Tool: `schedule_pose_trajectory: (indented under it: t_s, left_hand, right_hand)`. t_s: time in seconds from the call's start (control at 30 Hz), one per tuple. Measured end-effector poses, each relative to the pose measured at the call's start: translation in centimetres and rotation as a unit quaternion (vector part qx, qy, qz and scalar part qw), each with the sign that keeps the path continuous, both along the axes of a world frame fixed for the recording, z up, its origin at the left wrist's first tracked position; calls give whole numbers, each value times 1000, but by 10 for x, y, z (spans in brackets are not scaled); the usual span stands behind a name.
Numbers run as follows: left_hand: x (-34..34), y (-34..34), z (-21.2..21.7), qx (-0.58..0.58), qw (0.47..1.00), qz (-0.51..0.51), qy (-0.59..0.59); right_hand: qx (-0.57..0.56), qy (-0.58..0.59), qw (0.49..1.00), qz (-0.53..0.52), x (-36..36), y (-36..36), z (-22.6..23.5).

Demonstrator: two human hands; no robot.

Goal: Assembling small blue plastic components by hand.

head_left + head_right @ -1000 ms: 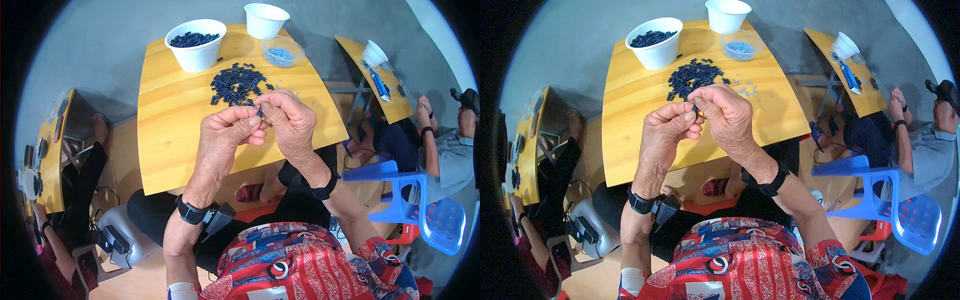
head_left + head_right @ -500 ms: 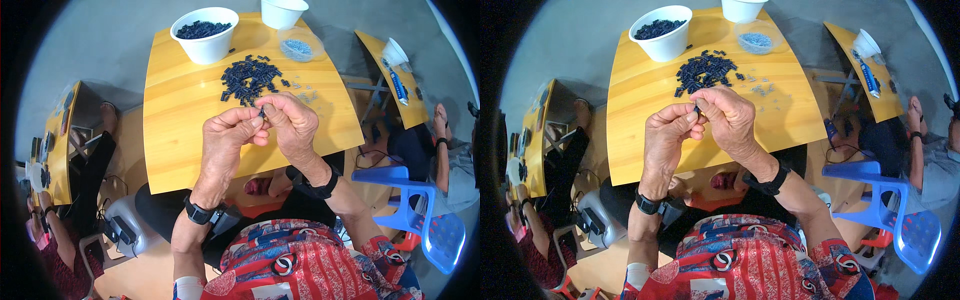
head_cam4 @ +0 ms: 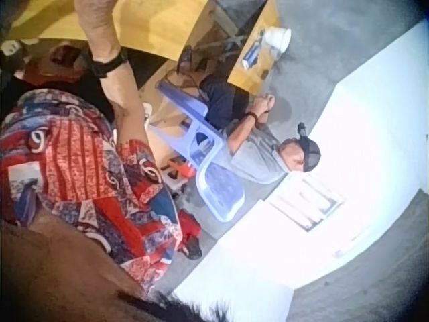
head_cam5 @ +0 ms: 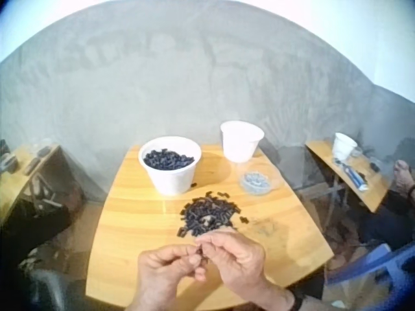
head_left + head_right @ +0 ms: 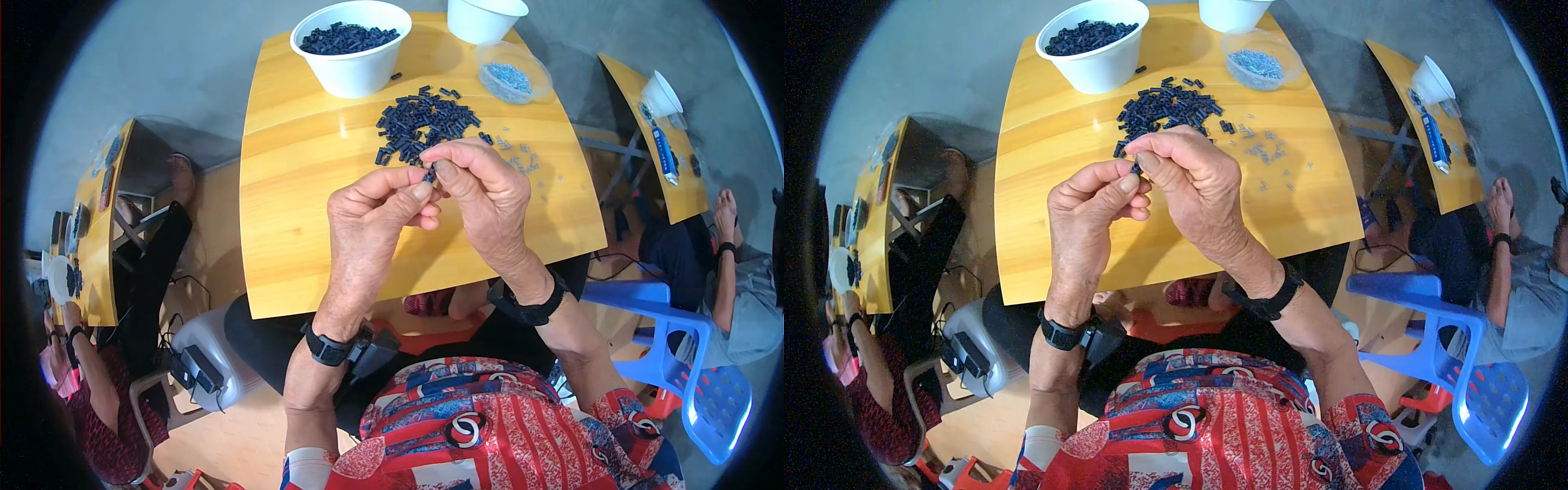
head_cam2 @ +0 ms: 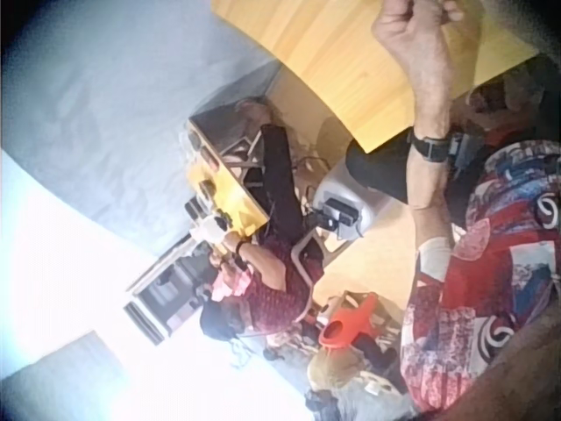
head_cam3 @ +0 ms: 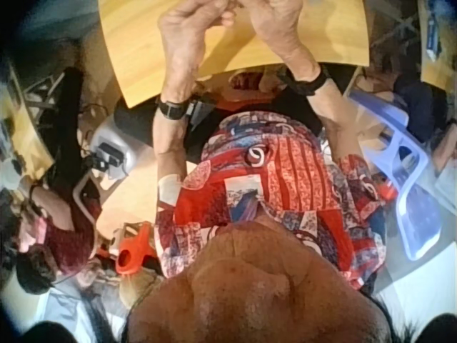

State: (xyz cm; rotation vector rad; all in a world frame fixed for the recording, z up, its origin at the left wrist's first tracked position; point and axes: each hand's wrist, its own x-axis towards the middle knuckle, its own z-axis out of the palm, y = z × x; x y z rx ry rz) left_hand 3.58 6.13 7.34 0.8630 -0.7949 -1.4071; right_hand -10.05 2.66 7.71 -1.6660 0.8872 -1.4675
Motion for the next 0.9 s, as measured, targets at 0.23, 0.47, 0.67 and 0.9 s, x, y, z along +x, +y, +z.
schedule_pose_trajectory:
  t_s: [0.23, 0.47, 0.67, 0.9]
  left_hand:
    - [2, -4, -8, 12, 1000, -5, -16]
    - [6, -4, -9, 36, 998, -37, 37]
    - [9, -1, -6, 38, 997, -33, 57]
    - [10, -6, -9, 13, 999, 15, 27]
  right_hand:
    - [-50, 74, 996, 31, -5, -12, 5]
    - [-47, 48, 997, 36, -2, -12, 0]
    - [-25, 42, 999, 17, 6, -5, 0]
    - [-81, 12, 996, 18, 12, -10, -20]
